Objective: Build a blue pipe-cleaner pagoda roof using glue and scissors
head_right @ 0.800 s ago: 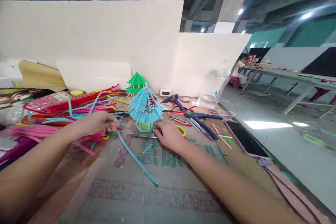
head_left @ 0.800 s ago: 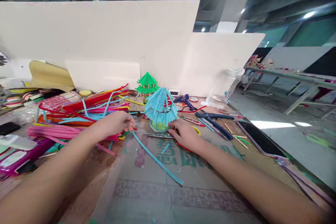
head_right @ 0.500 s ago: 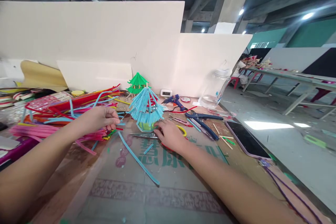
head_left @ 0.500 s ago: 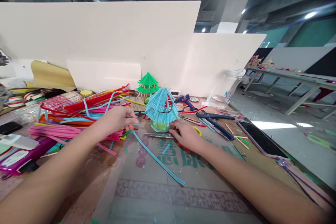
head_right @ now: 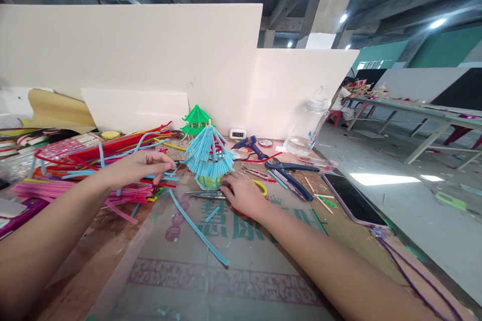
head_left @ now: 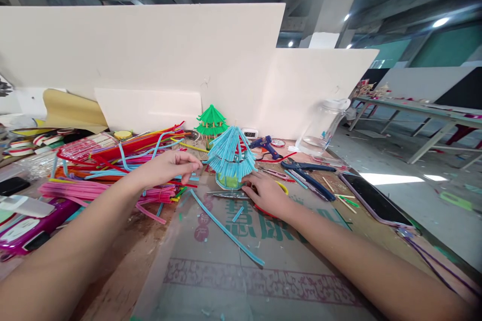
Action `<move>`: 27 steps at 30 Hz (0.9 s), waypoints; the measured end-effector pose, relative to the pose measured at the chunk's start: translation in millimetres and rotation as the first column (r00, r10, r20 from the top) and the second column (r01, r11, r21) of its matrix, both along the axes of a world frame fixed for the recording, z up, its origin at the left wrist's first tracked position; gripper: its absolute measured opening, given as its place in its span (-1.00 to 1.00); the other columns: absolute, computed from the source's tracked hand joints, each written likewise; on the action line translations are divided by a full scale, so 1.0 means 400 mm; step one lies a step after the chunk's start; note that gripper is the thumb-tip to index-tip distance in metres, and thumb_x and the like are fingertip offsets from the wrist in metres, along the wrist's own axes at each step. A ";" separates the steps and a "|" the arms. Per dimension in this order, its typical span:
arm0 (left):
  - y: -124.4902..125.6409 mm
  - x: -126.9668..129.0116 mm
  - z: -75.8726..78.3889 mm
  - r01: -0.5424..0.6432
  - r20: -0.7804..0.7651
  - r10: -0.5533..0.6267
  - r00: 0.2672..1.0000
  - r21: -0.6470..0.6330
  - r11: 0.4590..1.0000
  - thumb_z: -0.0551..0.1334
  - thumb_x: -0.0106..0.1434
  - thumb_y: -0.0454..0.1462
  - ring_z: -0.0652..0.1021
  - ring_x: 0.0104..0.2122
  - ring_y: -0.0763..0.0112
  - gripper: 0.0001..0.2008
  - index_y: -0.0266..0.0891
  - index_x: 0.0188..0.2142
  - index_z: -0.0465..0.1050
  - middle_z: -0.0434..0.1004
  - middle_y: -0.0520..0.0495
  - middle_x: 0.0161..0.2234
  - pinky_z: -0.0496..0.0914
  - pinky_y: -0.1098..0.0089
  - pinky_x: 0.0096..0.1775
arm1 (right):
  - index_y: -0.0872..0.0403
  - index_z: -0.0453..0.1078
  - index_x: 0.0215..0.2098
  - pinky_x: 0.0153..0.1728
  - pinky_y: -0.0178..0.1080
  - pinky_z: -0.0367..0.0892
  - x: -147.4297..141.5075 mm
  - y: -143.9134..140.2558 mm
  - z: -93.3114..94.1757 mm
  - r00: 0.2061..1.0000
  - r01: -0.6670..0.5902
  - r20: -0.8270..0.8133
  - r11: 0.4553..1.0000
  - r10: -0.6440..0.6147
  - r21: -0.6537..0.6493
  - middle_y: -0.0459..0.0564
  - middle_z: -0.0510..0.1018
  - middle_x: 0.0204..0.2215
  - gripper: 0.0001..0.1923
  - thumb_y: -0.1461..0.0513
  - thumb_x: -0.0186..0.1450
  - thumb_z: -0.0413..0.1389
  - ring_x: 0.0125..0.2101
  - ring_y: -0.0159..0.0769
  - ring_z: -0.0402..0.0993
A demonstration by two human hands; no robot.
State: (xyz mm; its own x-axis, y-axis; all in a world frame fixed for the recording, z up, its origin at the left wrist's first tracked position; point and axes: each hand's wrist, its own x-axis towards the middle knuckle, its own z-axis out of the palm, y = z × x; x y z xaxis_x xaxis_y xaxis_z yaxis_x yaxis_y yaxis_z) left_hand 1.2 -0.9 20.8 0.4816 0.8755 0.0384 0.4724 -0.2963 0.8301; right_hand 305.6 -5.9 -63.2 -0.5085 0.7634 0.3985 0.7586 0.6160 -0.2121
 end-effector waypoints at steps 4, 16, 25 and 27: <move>0.041 0.021 -0.052 -0.276 0.250 0.253 0.935 0.063 0.959 0.28 0.04 0.17 0.50 -0.41 0.30 -0.47 -0.23 -0.27 0.56 0.55 -0.07 -0.43 0.41 0.32 -0.28 | 0.08 0.47 -0.18 -0.17 -0.20 0.26 0.001 0.001 -0.002 1.000 -0.003 0.007 1.000 0.003 0.008 0.05 0.55 -0.23 -0.82 0.22 0.36 0.04 -0.20 -0.22 0.42; 0.080 0.115 -0.052 -0.239 0.351 0.239 0.905 -0.043 0.970 0.37 0.00 0.08 0.33 -0.54 0.51 -0.57 -0.27 -0.42 0.48 0.39 0.07 -0.54 0.22 0.46 -0.43 | 0.11 0.42 -0.25 -0.20 -0.20 0.26 0.006 -0.002 -0.006 0.996 0.057 0.062 0.997 -0.060 0.050 0.07 0.52 -0.27 -0.82 0.18 0.37 0.03 -0.22 -0.19 0.42; 0.030 0.121 -0.060 -0.222 0.359 0.242 0.901 -0.096 0.970 0.32 0.03 0.14 0.38 -0.47 0.47 -0.51 -0.27 -0.41 0.49 0.47 0.01 -0.44 0.28 0.44 -0.38 | 0.11 0.36 -0.21 -0.17 -0.19 0.31 0.007 -0.002 -0.008 0.999 0.044 0.028 0.995 -0.046 0.086 0.10 0.44 -0.18 -0.86 0.20 0.37 0.03 -0.18 -0.20 0.41; 0.031 0.115 -0.061 -0.242 0.356 0.257 0.899 -0.086 0.966 0.31 0.03 0.16 0.39 -0.48 0.46 -0.50 -0.27 -0.42 0.48 0.47 0.01 -0.44 0.29 0.43 -0.38 | 0.10 0.38 -0.18 -0.11 -0.17 0.31 0.008 -0.001 -0.008 1.000 0.001 0.021 0.996 -0.003 0.088 0.10 0.45 -0.13 -0.85 0.22 0.37 0.03 -0.13 -0.18 0.40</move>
